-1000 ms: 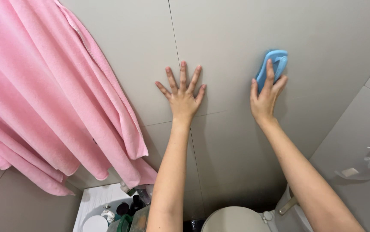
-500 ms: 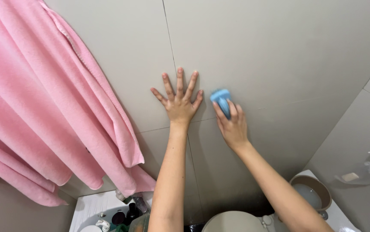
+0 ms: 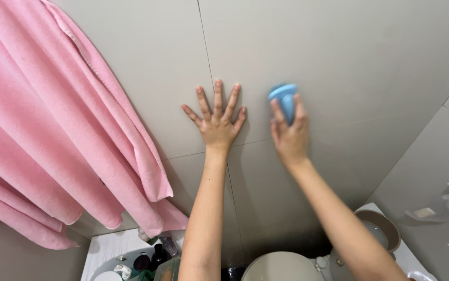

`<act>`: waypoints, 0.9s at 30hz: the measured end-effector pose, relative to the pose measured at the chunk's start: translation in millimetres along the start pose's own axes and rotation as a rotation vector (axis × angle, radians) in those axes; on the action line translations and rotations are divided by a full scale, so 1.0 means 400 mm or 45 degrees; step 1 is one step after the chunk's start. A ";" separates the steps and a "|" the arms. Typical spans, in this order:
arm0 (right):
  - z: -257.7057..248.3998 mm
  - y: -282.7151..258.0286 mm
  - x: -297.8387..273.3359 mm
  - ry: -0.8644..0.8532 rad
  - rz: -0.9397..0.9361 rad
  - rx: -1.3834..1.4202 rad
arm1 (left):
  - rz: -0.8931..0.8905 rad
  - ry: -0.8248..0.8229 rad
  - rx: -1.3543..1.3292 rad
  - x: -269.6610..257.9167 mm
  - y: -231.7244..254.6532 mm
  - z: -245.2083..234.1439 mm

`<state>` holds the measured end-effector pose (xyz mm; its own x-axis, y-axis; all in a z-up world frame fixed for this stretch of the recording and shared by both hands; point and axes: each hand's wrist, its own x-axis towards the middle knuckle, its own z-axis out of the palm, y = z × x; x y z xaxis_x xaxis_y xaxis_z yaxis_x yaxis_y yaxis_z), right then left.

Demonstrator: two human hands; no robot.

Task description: The person scrubs the tiled shower walls using a blue scrubbing brush, repeatedly dipping it into a small metal pan of water on the toilet tank. They wipe the wall tiles and the shower fixture, then rinse the brush under the shower head.

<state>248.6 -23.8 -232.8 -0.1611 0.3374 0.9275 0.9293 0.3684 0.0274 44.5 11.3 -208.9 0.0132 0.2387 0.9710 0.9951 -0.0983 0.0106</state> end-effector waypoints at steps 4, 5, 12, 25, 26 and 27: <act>0.013 -0.018 -0.134 -0.163 -0.105 -0.120 | 0.010 0.007 -0.007 0.001 -0.003 0.004; 0.007 0.003 -0.166 -0.201 -0.106 -0.151 | 0.011 0.007 0.001 0.000 -0.003 0.005; -0.035 0.159 -0.179 -0.085 0.165 -0.132 | 0.010 0.013 0.030 -0.002 -0.004 0.011; 0.027 0.068 -0.263 -0.198 0.072 -0.103 | 0.002 0.008 0.004 -0.006 -0.004 0.011; 0.018 0.097 -0.278 -0.182 0.087 -0.120 | -0.003 0.012 0.006 -0.010 -0.002 0.011; 0.010 0.125 -0.286 -0.159 0.100 -0.133 | -0.003 0.010 0.008 -0.013 -0.002 0.011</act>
<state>312.1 -40.7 -339.1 -0.1204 0.4692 0.8748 0.9691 0.2465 0.0012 43.9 14.4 -214.8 0.0103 0.2316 0.9728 0.9957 -0.0918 0.0113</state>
